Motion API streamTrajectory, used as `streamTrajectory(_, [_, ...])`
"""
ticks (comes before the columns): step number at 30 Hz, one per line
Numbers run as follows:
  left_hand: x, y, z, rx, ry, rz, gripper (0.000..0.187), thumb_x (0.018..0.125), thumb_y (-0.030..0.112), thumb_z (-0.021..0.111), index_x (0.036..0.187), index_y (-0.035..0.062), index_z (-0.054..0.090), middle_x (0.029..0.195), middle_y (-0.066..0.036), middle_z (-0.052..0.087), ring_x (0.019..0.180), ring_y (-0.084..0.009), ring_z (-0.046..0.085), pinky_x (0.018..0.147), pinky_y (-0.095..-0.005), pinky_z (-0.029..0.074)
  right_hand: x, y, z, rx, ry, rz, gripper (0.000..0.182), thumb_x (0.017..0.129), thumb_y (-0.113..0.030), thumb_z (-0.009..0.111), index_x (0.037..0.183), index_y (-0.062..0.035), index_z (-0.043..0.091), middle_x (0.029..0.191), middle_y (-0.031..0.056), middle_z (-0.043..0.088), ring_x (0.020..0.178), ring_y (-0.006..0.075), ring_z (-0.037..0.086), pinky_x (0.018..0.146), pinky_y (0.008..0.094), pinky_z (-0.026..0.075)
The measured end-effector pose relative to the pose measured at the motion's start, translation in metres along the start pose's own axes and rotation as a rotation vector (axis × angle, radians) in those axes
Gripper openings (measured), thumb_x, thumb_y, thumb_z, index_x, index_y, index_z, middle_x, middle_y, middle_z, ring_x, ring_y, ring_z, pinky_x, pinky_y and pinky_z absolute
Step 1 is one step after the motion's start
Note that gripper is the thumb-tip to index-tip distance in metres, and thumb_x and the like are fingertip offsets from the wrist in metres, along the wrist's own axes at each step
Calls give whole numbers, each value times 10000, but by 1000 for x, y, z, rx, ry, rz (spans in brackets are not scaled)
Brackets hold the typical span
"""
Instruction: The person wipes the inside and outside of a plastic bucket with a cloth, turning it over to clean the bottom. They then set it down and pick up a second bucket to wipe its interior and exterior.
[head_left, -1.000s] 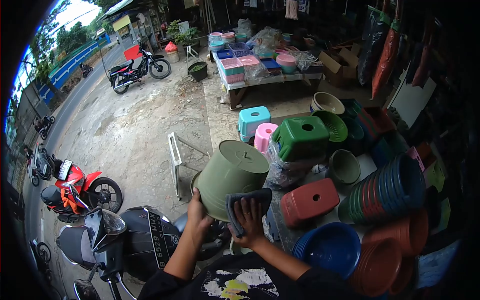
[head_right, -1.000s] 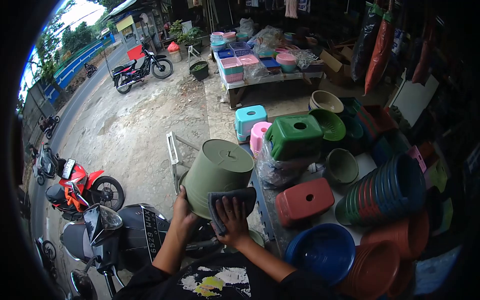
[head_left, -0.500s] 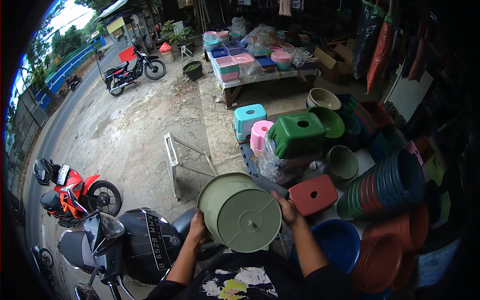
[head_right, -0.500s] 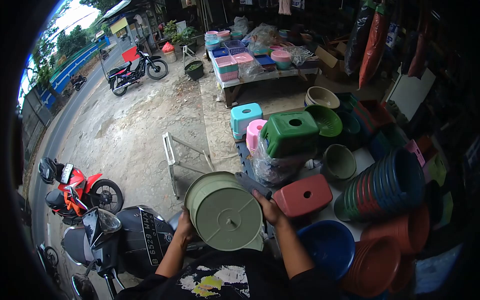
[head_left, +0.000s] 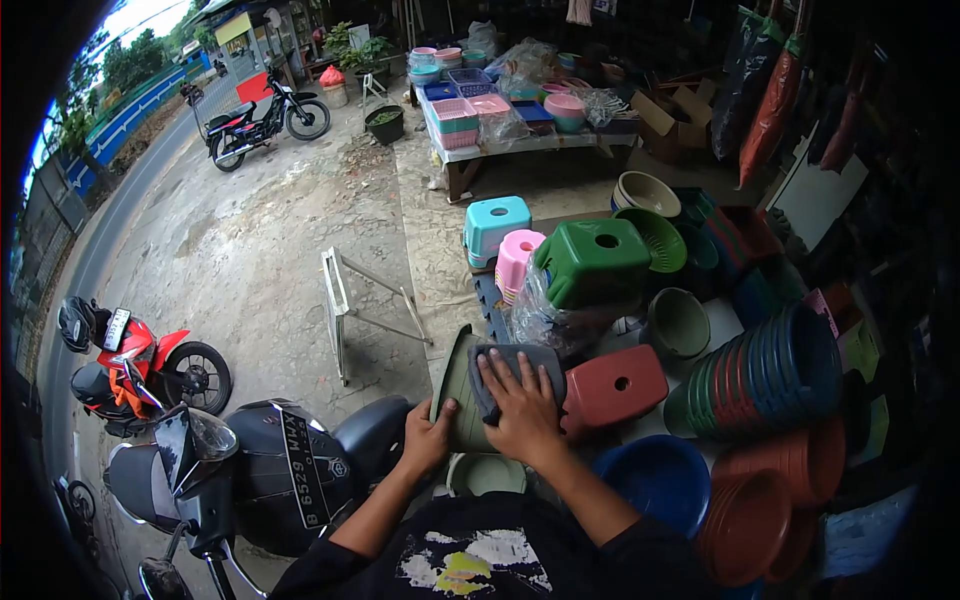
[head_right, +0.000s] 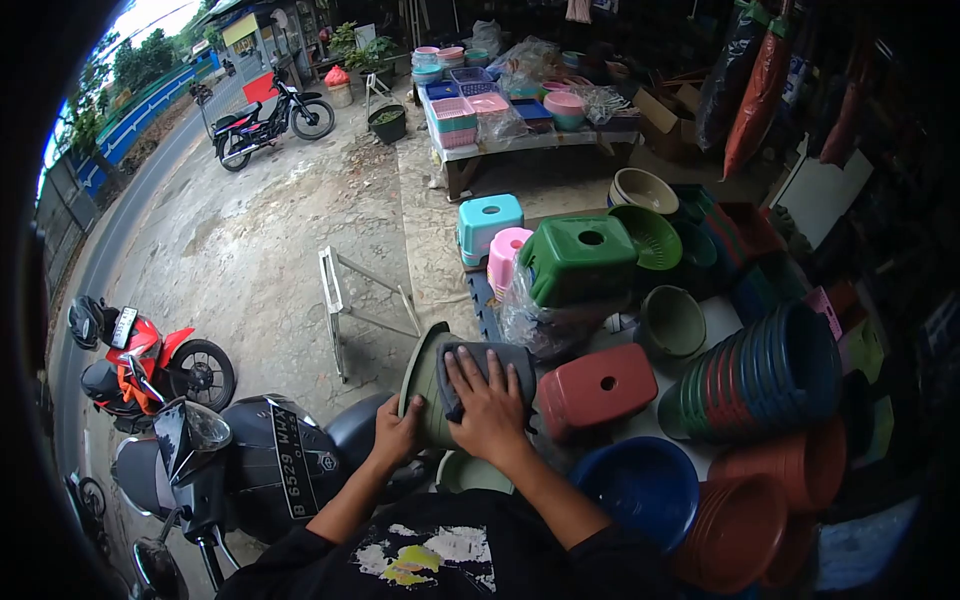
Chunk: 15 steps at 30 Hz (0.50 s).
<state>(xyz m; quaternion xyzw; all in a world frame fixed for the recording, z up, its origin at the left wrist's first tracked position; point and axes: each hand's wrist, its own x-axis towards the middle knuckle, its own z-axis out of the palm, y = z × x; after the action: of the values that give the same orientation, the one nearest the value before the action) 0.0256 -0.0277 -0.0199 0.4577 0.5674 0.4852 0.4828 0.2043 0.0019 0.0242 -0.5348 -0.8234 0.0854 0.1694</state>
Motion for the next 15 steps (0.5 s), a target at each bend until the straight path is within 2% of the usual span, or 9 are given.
streamTrajectory(3, [6,-5,6,-268,84,-59,482,962,442,550,1097,-20,580,906,-80,653,756,-143,603,678,-293,507,-16,-22,5,-105,-16,-45,931,687,-404,719,1503,-259,297,1575,30,228,1442,346,180,1134,587,129])
streamTrajectory(4, [8,-1,7,-436,141,-82,490,969,444,533,1130,-18,561,942,-97,656,773,-161,617,697,-303,518,-24,-22,14,-109,-14,-46,931,687,-404,719,1503,-259,297,1575,30,228,1442,346,180,1134,587,129])
streamTrajectory(5, [8,-1,4,-532,101,-128,522,984,465,474,1207,-5,526,1090,-147,636,921,-238,636,817,-395,529,-31,-22,24,-80,48,-52,934,673,-388,729,1499,-265,310,1571,46,238,1440,361,179,1129,596,116])
streamTrajectory(6, [9,-1,2,-532,103,-123,522,984,465,474,1207,-5,526,1090,-147,636,921,-238,636,817,-395,529,-39,-20,36,-48,111,-59,938,660,-372,738,1495,-270,324,1567,61,249,1438,375,178,1124,606,103])
streamTrajectory(9, [12,-11,-6,-906,57,-403,589,988,522,381,1333,52,463,1336,-170,518,1204,-352,522,1010,-574,402,-56,-5,63,-20,278,-82,880,724,-375,682,1498,-180,313,1564,171,184,1427,460,116,1107,644,65])
streamTrajectory(10, [13,-15,-9,-908,57,-396,589,988,522,381,1333,52,463,1336,-170,518,1204,-352,522,1010,-574,402,-57,-1,65,7,363,-79,855,754,-376,653,1497,-129,308,1558,221,157,1419,491,94,1102,655,48])
streamTrajectory(11, [13,-20,-11,-970,17,-486,600,984,529,383,1346,55,456,1345,-171,514,1211,-358,517,1014,-572,399,-57,2,66,47,435,-88,759,849,-343,558,1474,-5,291,1540,292,124,1397,545,79,1108,645,27])
streamTrajectory(14, [12,-30,-16,-1040,-38,-619,633,973,543,395,1384,62,431,1368,-173,502,1226,-365,509,1025,-563,397,-45,-6,29,343,529,-60,680,917,-309,476,1458,51,277,1529,304,153,1398,537,105,1129,602,47])
streamTrajectory(15, [9,-33,-17,-986,-56,-588,642,968,549,404,1387,62,428,1366,-172,505,1224,-363,513,1024,-559,403,-41,-7,13,406,529,-67,610,962,-260,399,1453,75,263,1530,285,179,1418,487,115,1153,532,66])
